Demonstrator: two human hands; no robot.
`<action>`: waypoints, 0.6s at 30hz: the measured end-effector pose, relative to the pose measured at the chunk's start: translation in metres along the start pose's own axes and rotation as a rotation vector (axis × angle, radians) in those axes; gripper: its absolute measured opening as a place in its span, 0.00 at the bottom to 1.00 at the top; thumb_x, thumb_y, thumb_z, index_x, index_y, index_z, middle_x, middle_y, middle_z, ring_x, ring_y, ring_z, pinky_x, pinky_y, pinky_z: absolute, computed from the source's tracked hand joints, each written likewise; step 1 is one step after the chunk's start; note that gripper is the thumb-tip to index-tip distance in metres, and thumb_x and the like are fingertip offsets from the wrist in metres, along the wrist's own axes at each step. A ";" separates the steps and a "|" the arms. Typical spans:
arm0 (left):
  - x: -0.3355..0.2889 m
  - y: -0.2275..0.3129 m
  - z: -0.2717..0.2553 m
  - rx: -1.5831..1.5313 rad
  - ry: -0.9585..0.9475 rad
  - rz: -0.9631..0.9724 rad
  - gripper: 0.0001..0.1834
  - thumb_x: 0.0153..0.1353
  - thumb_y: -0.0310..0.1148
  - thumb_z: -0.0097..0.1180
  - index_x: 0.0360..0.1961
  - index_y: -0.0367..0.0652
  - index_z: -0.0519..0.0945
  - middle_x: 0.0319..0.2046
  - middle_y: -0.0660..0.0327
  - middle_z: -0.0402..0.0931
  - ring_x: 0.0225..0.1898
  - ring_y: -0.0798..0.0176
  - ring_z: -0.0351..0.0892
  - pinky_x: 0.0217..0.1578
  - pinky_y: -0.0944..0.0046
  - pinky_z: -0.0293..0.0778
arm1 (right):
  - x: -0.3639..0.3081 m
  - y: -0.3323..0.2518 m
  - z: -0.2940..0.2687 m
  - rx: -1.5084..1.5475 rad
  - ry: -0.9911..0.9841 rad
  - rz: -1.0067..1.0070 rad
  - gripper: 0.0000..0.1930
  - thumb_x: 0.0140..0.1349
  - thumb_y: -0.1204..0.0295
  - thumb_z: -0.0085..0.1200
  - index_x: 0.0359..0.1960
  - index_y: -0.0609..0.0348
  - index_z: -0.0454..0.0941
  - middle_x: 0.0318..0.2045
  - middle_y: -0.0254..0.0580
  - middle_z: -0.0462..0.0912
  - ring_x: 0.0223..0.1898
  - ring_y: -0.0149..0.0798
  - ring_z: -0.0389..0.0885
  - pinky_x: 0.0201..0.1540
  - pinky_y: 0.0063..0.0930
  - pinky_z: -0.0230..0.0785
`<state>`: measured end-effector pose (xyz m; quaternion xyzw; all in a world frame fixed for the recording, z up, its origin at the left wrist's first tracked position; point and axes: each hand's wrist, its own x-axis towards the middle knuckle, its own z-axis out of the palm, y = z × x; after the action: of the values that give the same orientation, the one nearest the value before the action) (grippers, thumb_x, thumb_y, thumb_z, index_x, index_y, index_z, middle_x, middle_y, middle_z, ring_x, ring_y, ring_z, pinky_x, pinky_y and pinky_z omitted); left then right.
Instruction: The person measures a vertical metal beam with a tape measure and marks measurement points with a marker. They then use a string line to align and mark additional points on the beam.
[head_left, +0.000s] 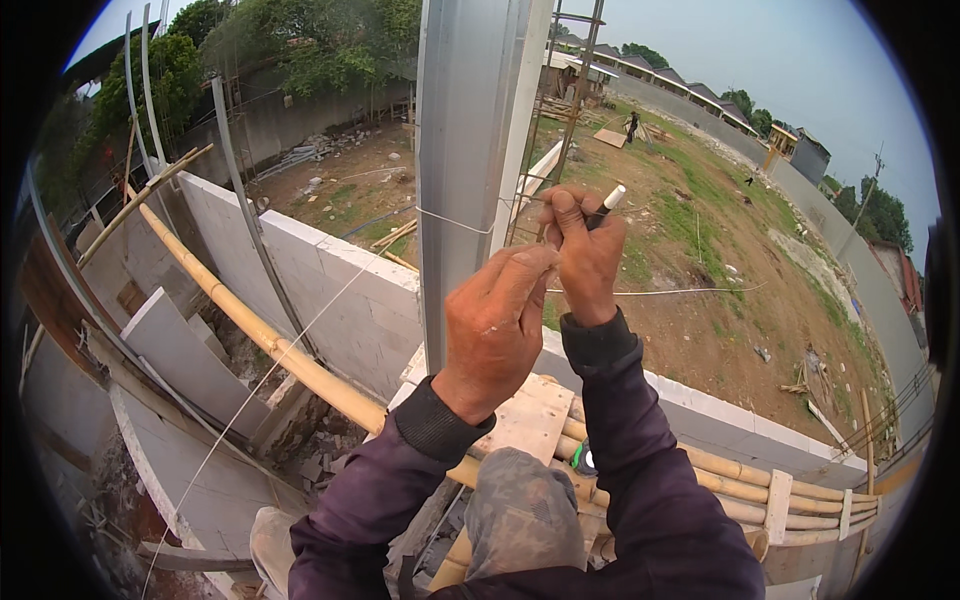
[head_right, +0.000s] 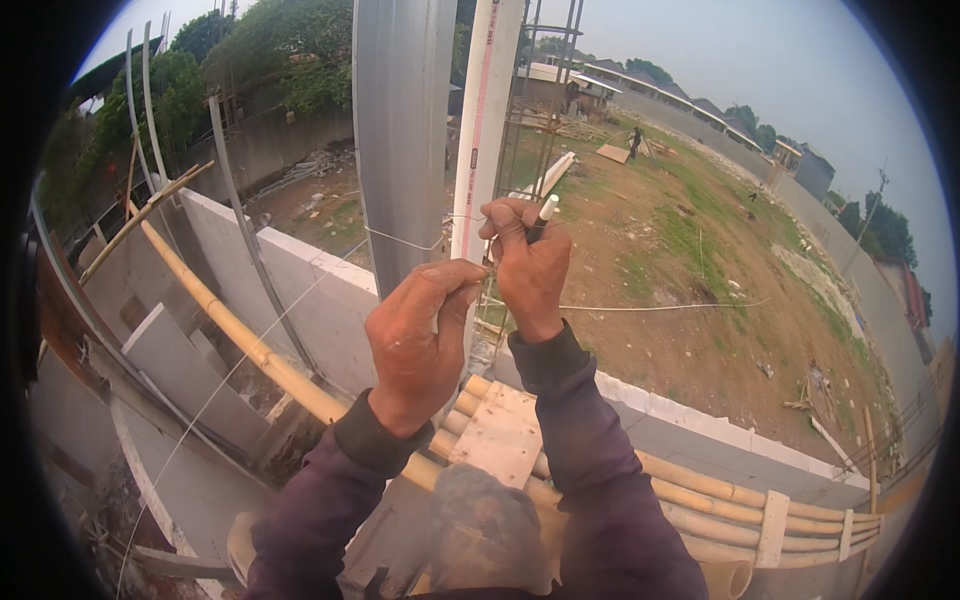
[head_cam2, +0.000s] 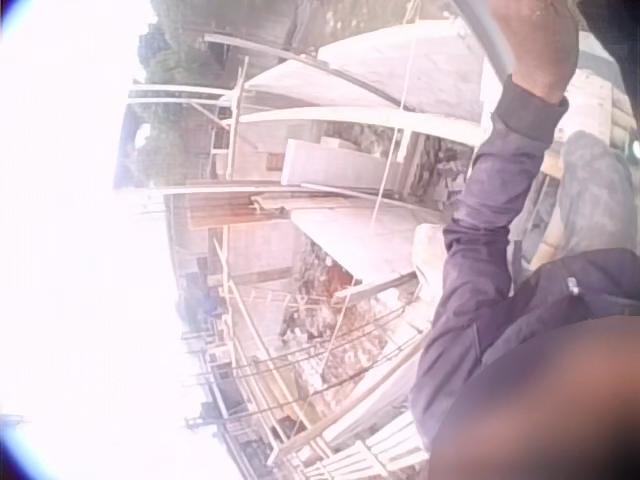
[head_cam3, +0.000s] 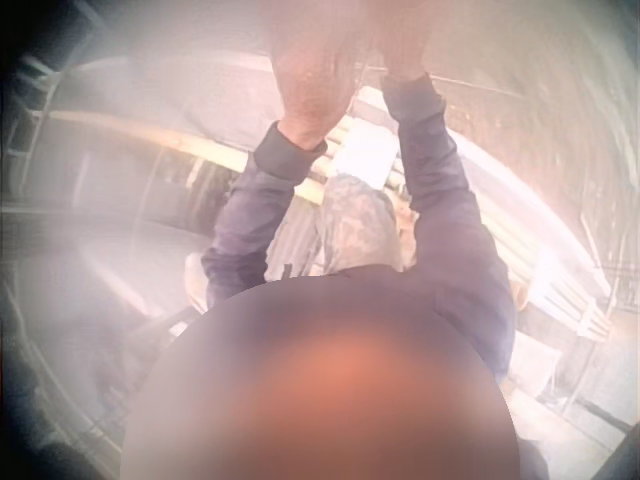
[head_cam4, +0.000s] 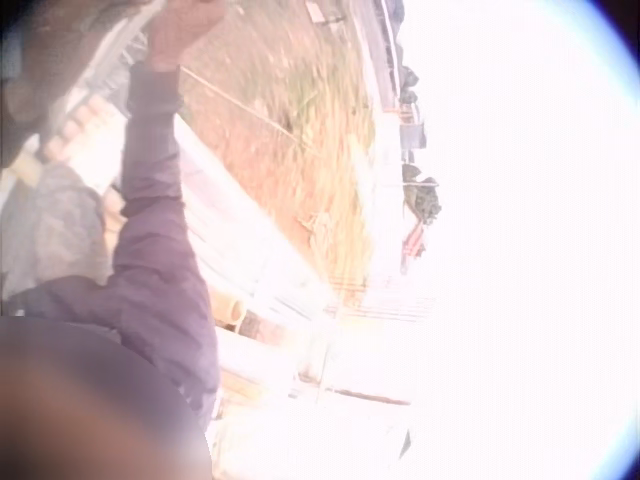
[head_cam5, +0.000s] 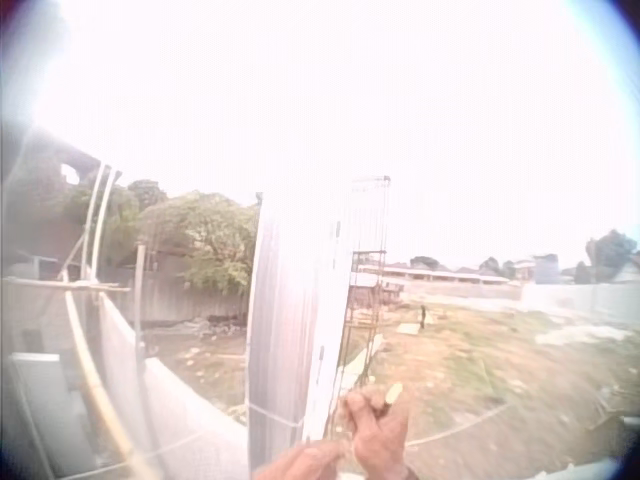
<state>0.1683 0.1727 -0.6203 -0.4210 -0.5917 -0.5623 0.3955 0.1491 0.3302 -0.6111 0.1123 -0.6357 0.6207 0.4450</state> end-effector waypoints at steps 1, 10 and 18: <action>-0.012 -0.007 -0.001 0.012 -0.006 -0.071 0.04 0.60 0.18 0.58 0.36 0.36 0.80 0.29 0.60 0.81 0.30 0.67 0.82 0.31 0.69 0.75 | 0.019 0.008 -0.004 0.007 0.060 0.086 0.12 0.69 0.66 0.58 0.43 0.64 0.80 0.26 0.36 0.82 0.20 0.22 0.71 0.19 0.15 0.59; 0.054 -0.138 -0.068 -0.789 -0.188 -1.118 0.13 0.71 0.37 0.53 0.42 0.38 0.81 0.38 0.59 0.80 0.37 0.66 0.77 0.43 0.64 0.73 | 0.128 0.081 0.071 0.234 -0.218 0.465 0.08 0.68 0.71 0.56 0.42 0.64 0.78 0.30 0.38 0.82 0.23 0.27 0.75 0.21 0.20 0.64; 0.083 -0.143 -0.068 -0.718 -0.020 -0.885 0.09 0.68 0.31 0.56 0.39 0.35 0.82 0.33 0.60 0.82 0.34 0.67 0.79 0.43 0.65 0.75 | 0.128 0.096 0.059 -0.103 -0.392 0.209 0.11 0.67 0.69 0.57 0.43 0.66 0.78 0.25 0.36 0.75 0.21 0.28 0.68 0.22 0.22 0.60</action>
<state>0.0054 0.1078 -0.5858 -0.2464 -0.4874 -0.8361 -0.0513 -0.0171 0.3498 -0.5774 0.1416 -0.7489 0.5966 0.2515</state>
